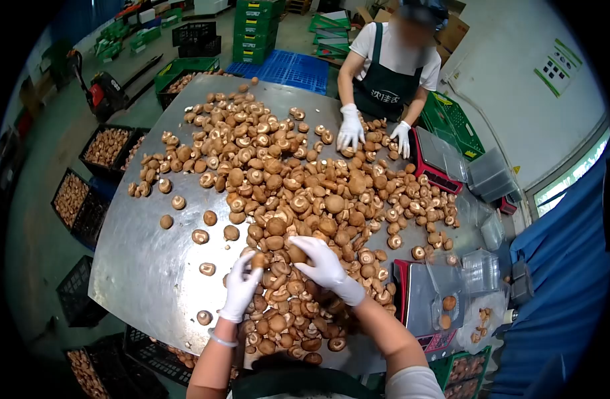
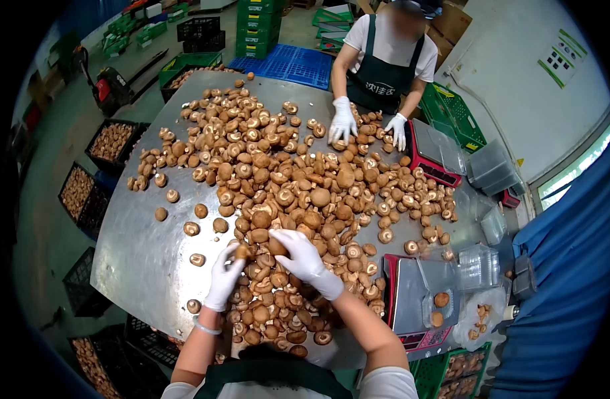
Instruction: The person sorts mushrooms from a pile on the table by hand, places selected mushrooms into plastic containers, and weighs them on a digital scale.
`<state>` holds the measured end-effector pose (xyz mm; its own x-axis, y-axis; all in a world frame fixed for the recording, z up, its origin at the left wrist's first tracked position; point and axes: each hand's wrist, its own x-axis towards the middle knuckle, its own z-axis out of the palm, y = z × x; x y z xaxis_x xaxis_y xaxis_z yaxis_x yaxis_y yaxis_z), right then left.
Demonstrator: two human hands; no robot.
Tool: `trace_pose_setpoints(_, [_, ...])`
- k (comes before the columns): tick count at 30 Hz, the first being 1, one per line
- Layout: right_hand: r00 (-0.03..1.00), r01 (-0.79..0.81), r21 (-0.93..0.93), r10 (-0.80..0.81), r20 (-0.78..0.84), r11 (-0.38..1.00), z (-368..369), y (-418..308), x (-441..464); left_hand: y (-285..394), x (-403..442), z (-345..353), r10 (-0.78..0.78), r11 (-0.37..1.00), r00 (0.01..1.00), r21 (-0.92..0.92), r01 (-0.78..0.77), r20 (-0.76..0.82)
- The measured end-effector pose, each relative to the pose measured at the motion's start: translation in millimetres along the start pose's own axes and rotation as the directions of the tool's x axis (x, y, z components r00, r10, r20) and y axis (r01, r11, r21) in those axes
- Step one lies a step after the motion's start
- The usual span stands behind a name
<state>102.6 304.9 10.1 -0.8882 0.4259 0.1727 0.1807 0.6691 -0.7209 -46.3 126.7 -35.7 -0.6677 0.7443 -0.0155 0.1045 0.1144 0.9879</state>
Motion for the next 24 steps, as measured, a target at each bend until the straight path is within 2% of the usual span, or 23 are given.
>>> trace_pose_setpoints(1, [0.978, -0.209, 0.434, 0.193, 0.082, 0.876, -8, -5, -7, 4, -4, -6, -0.262, 0.892, 0.963, -0.365, 0.266, 0.06])
trace_pose_setpoints(2, [0.953, -0.285, 0.679, 0.277, 0.123, 0.676, -16, -7, -11, 9, -5, -11, -0.353, 0.721, 0.933, -0.616, 0.318, 0.068])
trace_pose_setpoints(3, [0.92, -0.323, 0.857, 0.346, 0.184, 0.403, -22, -10, -12, -5, -3, -16, -0.344, 0.476, 0.917, -0.805, 0.355, 0.202])
trace_pose_setpoints(4, [0.88, -0.395, 0.843, 0.414, 0.233, 0.365, -27, -17, -9, -17, -1, -18, -0.328, 0.349, 0.907, -0.859, 0.376, 0.264])
trace_pose_setpoints(5, [0.832, -0.457, 0.804, 0.503, 0.235, 0.38, -27, -28, -3, -27, 1, -19, -0.3, 0.217, 0.898, -0.894, 0.392, 0.321])
trace_pose_setpoints(7, [0.868, -0.483, 0.555, 0.454, 0.2, 0.678, -5, -18, 15, -35, 2, -19, -0.291, 0.193, 0.896, -0.896, 0.399, 0.336])
trace_pose_setpoints(8, [0.983, -0.127, 0.268, 0.158, -0.095, 0.955, 16, -14, 23, -30, 3, -19, -0.301, 0.169, 0.892, -0.902, 0.398, 0.337])
trace_pose_setpoints(9, [0.98, -0.001, -0.139, -0.026, -0.195, 0.99, 29, -20, 31, -27, 3, -19, -0.312, 0.147, 0.887, -0.905, 0.398, 0.339])
trace_pose_setpoints(10, [0.995, -0.026, -0.413, -0.017, -0.102, 0.91, 44, -19, 37, -28, 3, -20, -0.302, 0.149, 0.888, -0.902, 0.405, 0.348])
trace_pose_setpoints(11, [1.0, -0.022, -0.655, 0.017, -0.013, 0.755, 58, -13, 44, -29, 2, -23, -0.3, 0.155, 0.888, -0.901, 0.406, 0.349])
trace_pose_setpoints(12, [1.0, -0.024, -0.654, 0.017, -0.017, 0.756, 70, -4, 49, -26, 0, -26, -0.284, 0.193, 0.899, -0.898, 0.395, 0.334])
trace_pose_setpoints(14, [0.997, -0.067, -0.82, 0.006, -0.077, 0.568, 84, 8, 58, -6, -7, -37, -0.228, 0.275, 0.921, -0.887, 0.371, 0.315])
trace_pose_setpoints(15, [0.999, -0.022, -0.763, -0.005, -0.033, 0.646, 76, 7, 59, -4, -14, -46, -0.187, 0.317, 0.94, -0.889, 0.332, 0.284])
trace_pose_setpoints(17, [0.997, -0.003, -0.614, -0.044, -0.06, 0.789, 58, 1, 54, 17, -39, -72, -0.127, 0.448, 0.954, -0.843, 0.298, 0.27])
trace_pose_setpoints(18, [0.988, -0.059, -0.417, -0.007, -0.155, 0.907, 56, 5, 50, 24, -51, -92, 0.025, 0.601, 0.942, -0.758, 0.254, 0.334])
trace_pose_setpoints(19, [0.978, -0.166, -0.221, 0.132, -0.161, 0.961, 48, 5, 46, 28, -65, -112, 0.159, 0.73, 0.898, -0.662, 0.173, 0.411])
trace_pose_setpoints(21, [0.952, -0.286, 0.067, 0.292, -0.09, 0.956, 28, -26, 32, 35, -91, -140, 0.123, 0.838, 0.877, -0.522, 0.159, 0.464])
trace_pose_setpoints(22, [0.961, -0.271, 0.051, 0.274, -0.042, 0.961, 28, -37, 24, 25, -102, -145, -0.037, 0.835, 0.876, -0.466, 0.291, 0.48])
trace_pose_setpoints(23, [0.987, -0.142, 0.229, 0.156, -0.041, 0.963, 31, -57, 12, 37, -106, -134, -0.167, 0.824, 0.882, -0.428, 0.37, 0.441])
trace_pose_setpoints(24, [0.997, 0.008, 0.135, 0.002, -0.072, 0.991, 43, -64, 2, 42, -106, -116, -0.226, 0.767, 0.88, -0.48, 0.425, 0.418])
